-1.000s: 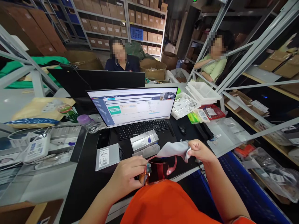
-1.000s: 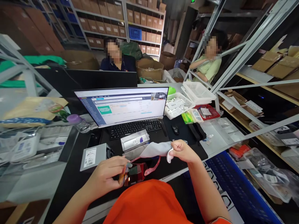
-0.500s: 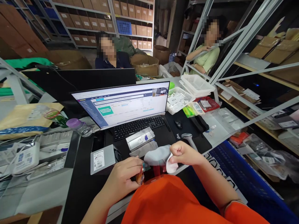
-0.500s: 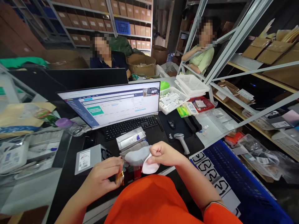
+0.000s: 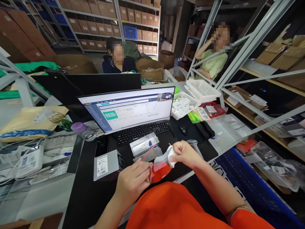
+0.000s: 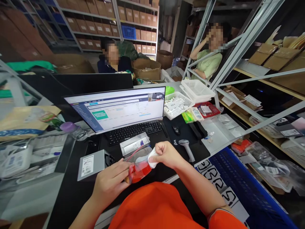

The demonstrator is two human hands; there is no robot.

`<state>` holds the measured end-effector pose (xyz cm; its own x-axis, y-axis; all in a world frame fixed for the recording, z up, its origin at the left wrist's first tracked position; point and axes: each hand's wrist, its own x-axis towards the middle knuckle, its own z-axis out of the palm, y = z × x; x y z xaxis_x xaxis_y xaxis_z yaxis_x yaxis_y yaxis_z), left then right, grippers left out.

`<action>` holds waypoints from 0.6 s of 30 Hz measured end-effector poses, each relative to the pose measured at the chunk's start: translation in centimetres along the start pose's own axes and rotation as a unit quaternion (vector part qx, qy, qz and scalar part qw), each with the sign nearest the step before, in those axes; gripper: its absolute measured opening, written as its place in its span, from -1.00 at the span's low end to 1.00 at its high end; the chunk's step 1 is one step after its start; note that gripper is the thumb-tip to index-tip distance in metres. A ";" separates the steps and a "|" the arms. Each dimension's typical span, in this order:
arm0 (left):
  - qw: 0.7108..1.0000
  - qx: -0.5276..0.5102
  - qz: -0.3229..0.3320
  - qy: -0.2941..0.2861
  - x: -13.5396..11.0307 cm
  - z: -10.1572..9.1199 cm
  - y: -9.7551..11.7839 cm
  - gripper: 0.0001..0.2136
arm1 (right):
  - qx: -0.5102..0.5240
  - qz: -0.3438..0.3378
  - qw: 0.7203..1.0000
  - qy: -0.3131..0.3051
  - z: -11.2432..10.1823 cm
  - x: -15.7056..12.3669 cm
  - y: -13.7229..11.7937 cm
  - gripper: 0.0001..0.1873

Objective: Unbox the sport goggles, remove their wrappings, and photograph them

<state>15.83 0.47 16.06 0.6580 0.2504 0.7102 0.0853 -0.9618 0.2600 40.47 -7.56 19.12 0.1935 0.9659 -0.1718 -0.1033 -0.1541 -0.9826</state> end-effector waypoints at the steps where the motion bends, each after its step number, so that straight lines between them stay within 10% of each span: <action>1: 1.000 -0.006 -0.011 0.012 -0.1 0.0 -0.1 -0.86 | 0.014 -0.018 0.999 0.040 -0.5 0.3 -0.1 -0.29; 10: 0.988 0.008 -0.109 0.111 -1.6 0.4 -0.3 -0.88 | 0.164 -0.138 0.951 0.222 -4.2 -0.9 1.3 -0.30; 18: 0.971 0.048 -0.154 0.179 -0.6 1.7 1.3 -0.90 | 0.176 -0.046 0.978 0.100 0.1 -3.0 5.9 -0.32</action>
<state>16.82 -1.13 14.92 0.2901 0.5336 0.7944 0.3169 -0.8368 0.4464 39.24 -11.31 13.85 0.4019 0.9066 -0.1287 -0.3989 0.0467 -0.9158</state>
